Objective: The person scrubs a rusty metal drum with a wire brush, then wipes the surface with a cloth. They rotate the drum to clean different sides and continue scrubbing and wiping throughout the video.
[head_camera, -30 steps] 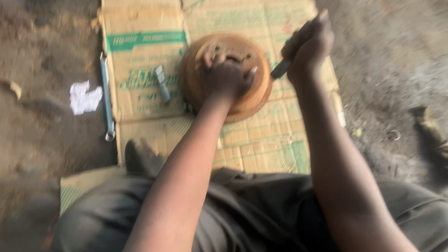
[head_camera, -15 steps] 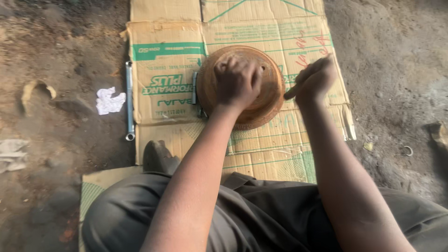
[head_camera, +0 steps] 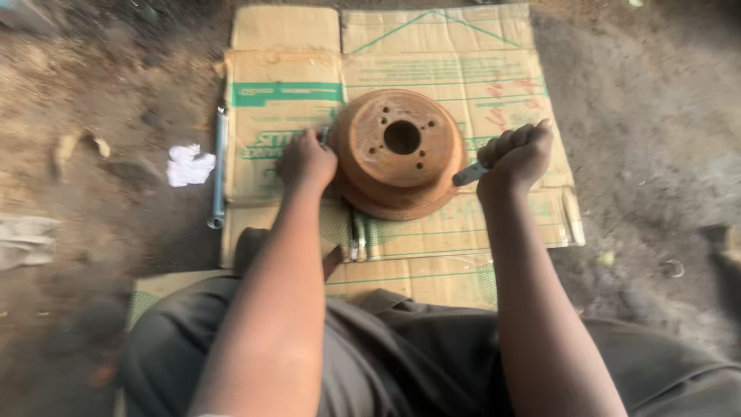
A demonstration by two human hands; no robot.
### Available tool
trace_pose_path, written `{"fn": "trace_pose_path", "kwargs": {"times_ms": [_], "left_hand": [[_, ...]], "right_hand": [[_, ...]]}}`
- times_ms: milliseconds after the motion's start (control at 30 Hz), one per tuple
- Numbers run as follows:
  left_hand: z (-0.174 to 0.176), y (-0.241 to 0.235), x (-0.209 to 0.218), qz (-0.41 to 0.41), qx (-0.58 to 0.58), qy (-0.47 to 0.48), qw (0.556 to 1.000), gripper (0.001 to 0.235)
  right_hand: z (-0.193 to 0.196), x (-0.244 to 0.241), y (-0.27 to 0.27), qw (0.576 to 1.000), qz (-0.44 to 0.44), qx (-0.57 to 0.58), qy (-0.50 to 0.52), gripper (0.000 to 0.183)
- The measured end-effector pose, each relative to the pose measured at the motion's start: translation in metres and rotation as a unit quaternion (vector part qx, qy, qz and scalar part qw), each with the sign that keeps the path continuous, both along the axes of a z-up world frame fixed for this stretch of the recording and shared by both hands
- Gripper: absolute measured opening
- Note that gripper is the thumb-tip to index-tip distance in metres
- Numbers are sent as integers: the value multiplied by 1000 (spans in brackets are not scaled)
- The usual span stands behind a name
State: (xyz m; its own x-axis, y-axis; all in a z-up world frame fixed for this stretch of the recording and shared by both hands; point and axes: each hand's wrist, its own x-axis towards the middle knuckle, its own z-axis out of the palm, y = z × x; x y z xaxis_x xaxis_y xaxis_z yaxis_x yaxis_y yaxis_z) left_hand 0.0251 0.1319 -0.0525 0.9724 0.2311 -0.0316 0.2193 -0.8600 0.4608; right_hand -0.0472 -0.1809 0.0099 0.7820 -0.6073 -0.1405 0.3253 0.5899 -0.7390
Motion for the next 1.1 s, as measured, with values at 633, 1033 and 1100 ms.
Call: {"fn": "trace_pose_path", "kwargs": {"times_ms": [633, 1033, 1100], "left_hand": [[30, -18, -13, 60, -34, 13, 998, 35], [18, -14, 29, -99, 20, 22, 995, 40], [0, -2, -3, -111, 18, 111, 987, 43]], "right_hand": [[-49, -2, 37, 990, -106, -79, 48, 35], [-40, 24, 27, 996, -56, -27, 64, 42], [-46, 2, 16, 996, -24, -7, 85, 41]]}}
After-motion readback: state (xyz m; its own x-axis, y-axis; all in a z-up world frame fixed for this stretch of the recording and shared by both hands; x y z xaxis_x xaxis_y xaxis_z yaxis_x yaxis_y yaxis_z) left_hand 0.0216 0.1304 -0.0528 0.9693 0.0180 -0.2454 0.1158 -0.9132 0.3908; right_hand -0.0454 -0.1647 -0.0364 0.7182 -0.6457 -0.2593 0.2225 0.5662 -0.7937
